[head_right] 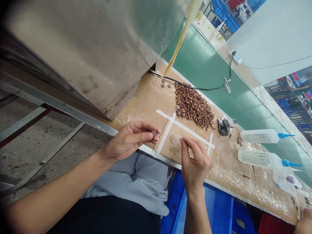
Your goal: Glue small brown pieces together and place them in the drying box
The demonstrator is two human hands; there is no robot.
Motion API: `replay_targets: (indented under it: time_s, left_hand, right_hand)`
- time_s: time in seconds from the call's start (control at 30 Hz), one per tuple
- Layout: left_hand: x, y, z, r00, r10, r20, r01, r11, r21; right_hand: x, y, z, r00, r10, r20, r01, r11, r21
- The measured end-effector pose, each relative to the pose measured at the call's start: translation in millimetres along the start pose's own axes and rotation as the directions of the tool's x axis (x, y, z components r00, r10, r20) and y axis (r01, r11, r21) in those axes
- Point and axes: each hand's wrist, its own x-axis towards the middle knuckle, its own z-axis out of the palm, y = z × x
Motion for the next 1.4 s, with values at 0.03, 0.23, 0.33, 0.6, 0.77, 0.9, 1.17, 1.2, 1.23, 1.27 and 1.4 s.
replay_targets:
  time_s: [0.03, 0.23, 0.33, 0.6, 0.77, 0.9, 1.17, 1.2, 1.23, 1.27, 1.4]
  left_hand:
    - [0, 0, 0.0, 1.0, 0.0, 0.001, 0.0, 1.0, 0.0]
    - [-2, 0, -0.7, 1.0, -0.001, 0.007, 0.001, 1.0, -0.002]
    - [-2, 1, 0.1, 1.0, -0.002, 0.002, 0.002, 1.0, -0.002]
    - [-2, 2, 1.7, 1.0, -0.007, -0.007, 0.007, 1.0, 0.004]
    - [-2, 2, 1.7, 1.0, -0.009, -0.011, 0.009, 1.0, 0.017]
    - [-2, 2, 1.1, 1.0, -0.007, -0.023, 0.007, 0.999, 0.039]
    - [-2, 2, 1.3, 1.0, -0.004, -0.013, 0.004, 1.0, 0.023]
    - [-2, 2, 1.6, 1.0, -0.002, -0.011, 0.002, 1.0, 0.016]
    - [-2, 2, 1.8, 1.0, 0.0, -0.011, 0.0, 1.0, 0.01]
    - [-2, 2, 1.9, 1.0, -0.001, -0.013, 0.001, 1.0, 0.009]
    - [-2, 2, 0.5, 0.999, -0.014, -0.029, 0.016, 0.999, 0.046]
  right_hand:
    - [0, 0, 0, 1.0, 0.0, 0.002, 0.0, 1.0, -0.007]
    - [0, 0, 1, 1.0, 0.001, 0.0, -0.001, 1.0, -0.019]
    - [0, -1, 0, 1.0, -0.009, 0.007, 0.009, 1.0, -0.012]
    - [1, -3, 0, 0.999, -0.047, 0.01, 0.048, 0.998, -0.035]
    - [6, -5, -3, 0.998, -0.054, -0.042, 0.053, 0.998, -0.046]
    - [11, -3, 0, 0.997, -0.07, -0.023, 0.069, 0.997, -0.021]
    - [9, 7, 4, 0.995, -0.098, 0.033, 0.098, 0.995, -0.013]
    - [9, 7, 4, 0.995, -0.095, 0.028, 0.095, 0.995, -0.009]
    - [9, 7, 5, 0.995, -0.092, 0.024, 0.092, 0.996, -0.004]
    - [8, 8, 5, 0.996, -0.091, 0.02, 0.091, 0.996, 0.002]
    - [8, 7, 5, 0.996, -0.085, -0.01, 0.085, 0.996, 0.027]
